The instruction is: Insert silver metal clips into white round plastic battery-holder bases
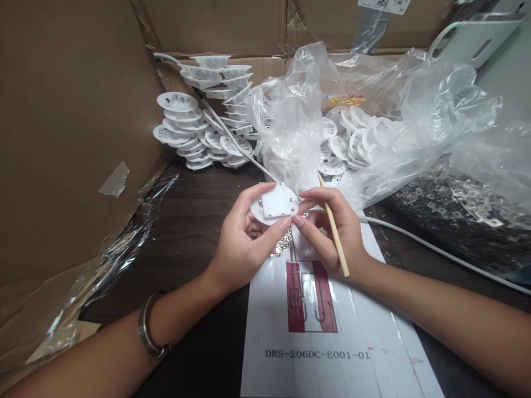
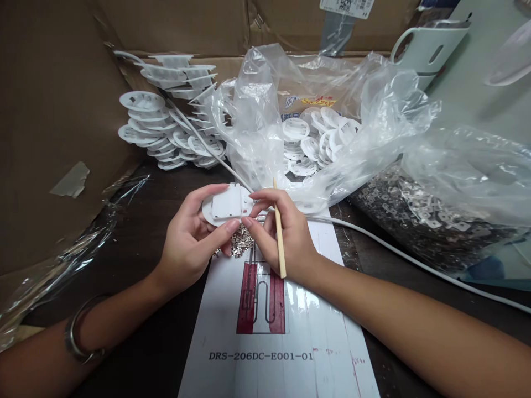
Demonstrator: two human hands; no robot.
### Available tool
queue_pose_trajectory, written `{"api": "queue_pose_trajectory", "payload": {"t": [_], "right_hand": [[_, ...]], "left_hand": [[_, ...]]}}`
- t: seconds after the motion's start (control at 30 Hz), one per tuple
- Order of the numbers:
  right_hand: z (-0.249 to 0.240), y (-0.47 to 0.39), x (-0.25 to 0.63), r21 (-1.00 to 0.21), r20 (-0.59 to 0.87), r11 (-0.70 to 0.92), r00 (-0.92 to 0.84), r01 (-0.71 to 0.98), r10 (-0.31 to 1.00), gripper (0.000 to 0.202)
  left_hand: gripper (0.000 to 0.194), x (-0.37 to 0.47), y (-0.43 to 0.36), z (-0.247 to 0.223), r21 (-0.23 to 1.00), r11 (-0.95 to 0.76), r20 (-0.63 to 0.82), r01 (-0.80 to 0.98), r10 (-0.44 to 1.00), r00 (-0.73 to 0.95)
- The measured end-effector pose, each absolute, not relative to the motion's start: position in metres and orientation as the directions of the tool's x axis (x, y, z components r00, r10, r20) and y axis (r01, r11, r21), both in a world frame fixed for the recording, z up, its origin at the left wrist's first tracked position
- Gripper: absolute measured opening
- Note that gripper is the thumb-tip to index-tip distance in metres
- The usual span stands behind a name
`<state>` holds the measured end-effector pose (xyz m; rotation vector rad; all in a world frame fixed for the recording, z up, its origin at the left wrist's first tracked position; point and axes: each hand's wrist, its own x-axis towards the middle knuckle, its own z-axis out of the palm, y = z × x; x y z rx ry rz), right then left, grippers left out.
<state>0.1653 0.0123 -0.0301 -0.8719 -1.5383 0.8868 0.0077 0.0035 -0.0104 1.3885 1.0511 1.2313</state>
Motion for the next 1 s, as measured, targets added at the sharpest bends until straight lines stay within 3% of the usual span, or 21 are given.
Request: {"api": "queue_pose_trajectory", "payload": {"t": [0.2, 0.53, 0.83, 1.0], "right_hand": [[-0.0296, 0.0114, 0.1676, -0.928, 0.363, 0.37, -0.129, 0.034, 0.923, 0.026], [-0.0333, 0.0135, 0.1695, -0.941, 0.336, 0.326, -0.165, -0.086, 0.927, 0.039], [-0.0339, 0.0126, 0.1692, -0.952, 0.304, 0.297, -0.106, -0.081, 0.947, 0.022], [-0.0353, 0.0145, 0.167, -0.95, 0.305, 0.3, -0.058, -0.091, 0.951, 0.022]], "left_hand": [[0.076, 0.0096, 0.0045, -0.0088, 0.994, -0.101, 0.103, -0.028, 0.989, 0.108], [0.057, 0.0095, 0.0023, -0.013, 0.991, -0.134, 0.135, -0.02, 0.984, 0.118], [0.052, 0.0089, 0.0022, -0.0146, 0.982, -0.168, 0.155, 0.084, 0.978, 0.141], [0.054, 0.0098, 0.002, -0.012, 0.996, -0.088, 0.085, 0.01, 0.98, 0.178]]}}
